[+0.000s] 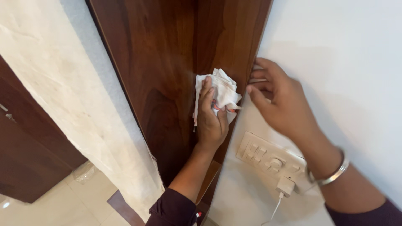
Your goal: The person wipes a wooden cabinet and a drawer using a white cloth and a spray bottle. They spray the surfaces and wipe them down, then open the drawer to wipe the interior.
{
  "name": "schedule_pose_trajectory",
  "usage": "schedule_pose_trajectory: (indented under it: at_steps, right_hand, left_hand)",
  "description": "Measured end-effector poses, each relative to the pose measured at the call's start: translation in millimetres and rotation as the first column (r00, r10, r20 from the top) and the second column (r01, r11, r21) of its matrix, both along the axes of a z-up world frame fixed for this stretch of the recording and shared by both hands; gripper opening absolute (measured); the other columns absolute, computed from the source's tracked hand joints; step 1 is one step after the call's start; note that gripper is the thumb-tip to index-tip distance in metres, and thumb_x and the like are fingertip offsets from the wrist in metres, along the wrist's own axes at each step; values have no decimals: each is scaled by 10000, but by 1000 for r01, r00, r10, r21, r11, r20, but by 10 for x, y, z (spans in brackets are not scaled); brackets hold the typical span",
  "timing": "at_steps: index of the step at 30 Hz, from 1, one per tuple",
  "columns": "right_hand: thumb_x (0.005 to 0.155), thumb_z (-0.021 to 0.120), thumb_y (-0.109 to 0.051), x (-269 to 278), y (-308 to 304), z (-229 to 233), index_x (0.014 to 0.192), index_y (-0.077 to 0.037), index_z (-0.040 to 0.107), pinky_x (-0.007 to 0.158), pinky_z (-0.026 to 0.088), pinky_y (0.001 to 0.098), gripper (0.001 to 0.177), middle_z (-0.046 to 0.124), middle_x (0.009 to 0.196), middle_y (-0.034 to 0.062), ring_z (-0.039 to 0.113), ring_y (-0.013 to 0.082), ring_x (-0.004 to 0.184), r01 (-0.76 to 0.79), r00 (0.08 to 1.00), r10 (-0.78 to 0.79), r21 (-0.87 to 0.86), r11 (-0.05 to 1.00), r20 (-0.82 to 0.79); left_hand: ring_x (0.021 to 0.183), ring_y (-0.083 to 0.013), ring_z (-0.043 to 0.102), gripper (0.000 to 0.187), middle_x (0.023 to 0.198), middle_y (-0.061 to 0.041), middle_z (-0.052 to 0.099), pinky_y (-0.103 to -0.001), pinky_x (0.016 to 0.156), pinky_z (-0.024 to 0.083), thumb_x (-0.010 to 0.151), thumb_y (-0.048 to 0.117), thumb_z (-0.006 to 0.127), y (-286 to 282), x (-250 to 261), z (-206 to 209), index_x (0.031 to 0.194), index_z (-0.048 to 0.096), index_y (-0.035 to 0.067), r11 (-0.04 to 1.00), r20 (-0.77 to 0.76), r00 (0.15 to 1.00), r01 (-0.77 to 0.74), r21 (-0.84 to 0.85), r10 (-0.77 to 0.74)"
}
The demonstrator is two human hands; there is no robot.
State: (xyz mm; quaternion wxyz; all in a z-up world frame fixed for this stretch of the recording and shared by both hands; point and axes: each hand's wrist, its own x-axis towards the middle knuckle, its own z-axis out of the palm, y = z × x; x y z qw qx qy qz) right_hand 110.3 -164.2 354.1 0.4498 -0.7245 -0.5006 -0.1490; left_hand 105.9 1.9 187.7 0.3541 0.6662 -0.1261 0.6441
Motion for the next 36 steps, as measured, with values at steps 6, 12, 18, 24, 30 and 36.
schedule_pose_trajectory:
  at_steps: [6,12,18,24,30,36]
  right_hand:
    - [983,578,-62,39,121,340,1066,52,611,699,631,300,144,782,891,99,806,174,811,93,978,-131,-228,969,-159]
    - [984,607,-96,58,142,351,946,75,571,657,612,321,179,770,805,153,826,187,796,161,973,-198,-270,949,-117]
    - [972,597,-74,56,107,307,1005,38,613,684,605,325,118,759,792,137,803,201,780,81,988,-103,-182,980,-116]
    - [1013,608,-69,160,89,339,974,66,678,762,602,350,157,742,857,206,763,284,792,464,875,-443,-596,656,194]
    - [911,571,-25,121,78,298,1136,28,612,709,653,322,235,795,931,132,784,184,812,-51,977,24,-123,991,-214]
    - [925,562,-26,135,52,313,1136,27,622,713,660,317,226,809,916,147,800,185,792,-52,960,8,-150,987,-279]
  left_hand:
    - [1601,-427,250,603,1683,-225,302,-570,1326,168,1088,257,543,-85,-63,-195,1604,312,46,947,-140,946,-267,176,292]
    - [1608,-386,248,568,1687,-181,326,-555,1334,169,1078,305,528,-52,-14,-19,1592,393,106,909,-164,922,-293,297,351]
    - [1628,-314,249,553,1762,-116,297,-489,1359,171,1133,262,473,82,36,937,1655,351,128,933,-143,933,-301,199,331]
    - [1649,-306,195,572,1733,-84,221,-470,1371,143,1164,322,415,-256,-50,1459,1690,264,157,924,-80,942,-299,239,326]
    - [1621,-326,236,600,1701,-112,286,-493,1338,201,1146,362,422,-43,37,2121,1675,260,127,909,14,942,-328,256,335]
    - [1584,-327,314,554,1679,-108,308,-536,1343,226,1160,293,414,-237,82,2248,1669,275,125,931,97,929,-362,47,357]
